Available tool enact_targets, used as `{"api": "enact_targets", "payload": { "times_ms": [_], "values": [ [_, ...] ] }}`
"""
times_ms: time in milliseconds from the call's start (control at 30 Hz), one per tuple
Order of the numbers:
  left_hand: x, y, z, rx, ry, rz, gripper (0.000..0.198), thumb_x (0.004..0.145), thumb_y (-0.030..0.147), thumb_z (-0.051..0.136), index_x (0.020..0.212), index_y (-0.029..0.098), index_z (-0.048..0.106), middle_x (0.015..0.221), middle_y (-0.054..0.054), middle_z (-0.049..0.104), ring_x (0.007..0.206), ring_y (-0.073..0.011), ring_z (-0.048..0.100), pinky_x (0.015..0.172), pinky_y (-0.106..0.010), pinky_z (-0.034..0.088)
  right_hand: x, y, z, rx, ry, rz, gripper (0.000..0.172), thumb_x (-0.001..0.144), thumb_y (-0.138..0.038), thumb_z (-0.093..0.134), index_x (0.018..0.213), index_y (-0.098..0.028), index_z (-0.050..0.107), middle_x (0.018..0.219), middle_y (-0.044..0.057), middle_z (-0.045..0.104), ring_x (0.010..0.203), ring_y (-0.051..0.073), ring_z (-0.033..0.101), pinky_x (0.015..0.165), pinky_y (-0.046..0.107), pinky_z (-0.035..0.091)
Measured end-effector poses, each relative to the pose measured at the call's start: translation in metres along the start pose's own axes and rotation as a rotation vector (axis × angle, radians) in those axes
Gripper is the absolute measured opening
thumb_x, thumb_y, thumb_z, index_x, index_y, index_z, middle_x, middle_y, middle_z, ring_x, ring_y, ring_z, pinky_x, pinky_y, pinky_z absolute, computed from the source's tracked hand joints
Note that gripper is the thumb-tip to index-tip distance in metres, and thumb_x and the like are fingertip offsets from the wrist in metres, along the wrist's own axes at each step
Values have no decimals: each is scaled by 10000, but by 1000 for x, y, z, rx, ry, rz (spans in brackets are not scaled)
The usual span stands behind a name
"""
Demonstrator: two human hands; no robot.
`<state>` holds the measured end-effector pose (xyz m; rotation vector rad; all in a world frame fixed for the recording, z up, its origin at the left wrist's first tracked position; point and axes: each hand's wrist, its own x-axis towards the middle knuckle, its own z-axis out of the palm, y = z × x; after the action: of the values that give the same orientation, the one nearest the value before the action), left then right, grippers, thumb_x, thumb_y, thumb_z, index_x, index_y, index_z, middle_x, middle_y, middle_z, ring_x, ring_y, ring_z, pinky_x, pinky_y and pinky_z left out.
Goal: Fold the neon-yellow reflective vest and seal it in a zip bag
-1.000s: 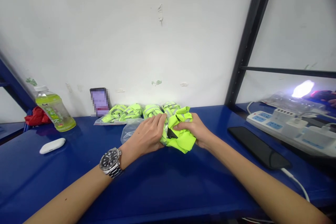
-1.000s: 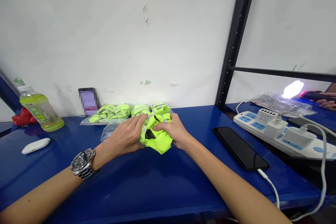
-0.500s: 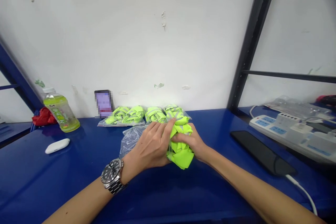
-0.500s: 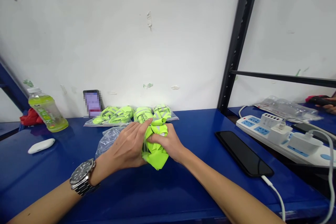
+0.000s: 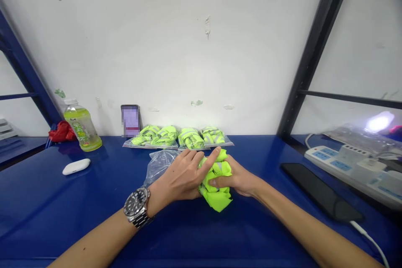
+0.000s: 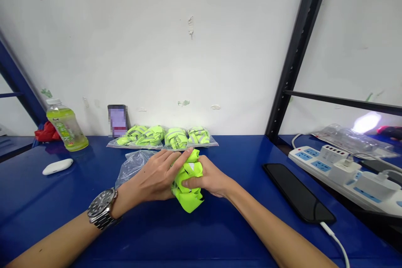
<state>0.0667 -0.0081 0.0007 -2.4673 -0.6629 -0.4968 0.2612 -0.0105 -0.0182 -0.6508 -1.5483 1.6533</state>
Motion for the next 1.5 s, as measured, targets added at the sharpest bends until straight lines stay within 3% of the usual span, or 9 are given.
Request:
{"api": "enact_targets", "payload": {
  "times_ms": [200,300,433,600,733,900,1100,1233,1500],
  "values": [
    [-2,7,-1,24,-9,-8,821,836,329,488,1471,49,50,981,-154,571,852,-269,538,764,-423,472,3,1,14,-89,86,-72,245,644,-195,751,821,-158,585,702,-21,565,668,144,553,646,287,469],
    [-2,5,-4,104,-28,47,841,769,173,501,1483,161,58,1030,-153,558,877,-270,538,766,-416,463,4,2,22,-132,140,-181,211,676,-237,731,817,-164,593,742,-8,578,689,144,550,642,271,462],
    [0,-1,-5,165,46,95,904,711,43,477,1467,318,63,1128,-138,531,953,-263,533,801,-409,454,10,6,28,-181,261,-272,222,717,-265,684,898,-178,588,834,16,602,732,157,564,658,279,469],
    [0,-4,-1,103,131,35,848,726,89,496,1460,275,115,1163,-157,501,982,-272,511,823,-415,456,10,-3,28,-423,401,-414,332,723,-293,662,1012,-212,519,1005,46,594,920,204,573,806,336,467],
    [0,-4,1,134,130,17,849,737,118,499,1470,245,89,1102,-153,514,905,-264,511,787,-409,461,4,-17,24,-808,521,-304,362,739,-328,617,1061,-206,505,1040,77,597,946,237,571,791,368,459],
    [-2,-6,7,169,90,29,859,750,134,514,1473,225,60,1059,-143,522,864,-260,508,774,-404,459,0,-26,21,-991,466,-192,126,732,-288,591,815,-192,588,707,11,633,601,154,550,561,261,392],
    [-2,-7,9,133,108,-31,801,784,221,556,1451,273,116,1208,-175,460,1000,-293,504,871,-458,433,1,-22,22,-829,505,-304,97,712,-261,609,696,-167,594,628,-17,588,586,126,514,529,225,356],
    [-1,-6,9,97,143,28,782,794,169,542,1439,381,154,1149,-132,471,959,-270,521,833,-440,445,2,-11,21,-622,448,-333,47,683,-194,582,661,-157,564,618,-24,531,586,114,471,519,215,356],
    [5,0,8,112,171,49,753,823,111,500,1443,418,203,1057,-112,492,895,-248,523,777,-404,455,8,1,25,-143,425,-358,54,678,-174,595,687,-173,541,648,-22,495,594,106,417,540,226,376]
  ]
}}
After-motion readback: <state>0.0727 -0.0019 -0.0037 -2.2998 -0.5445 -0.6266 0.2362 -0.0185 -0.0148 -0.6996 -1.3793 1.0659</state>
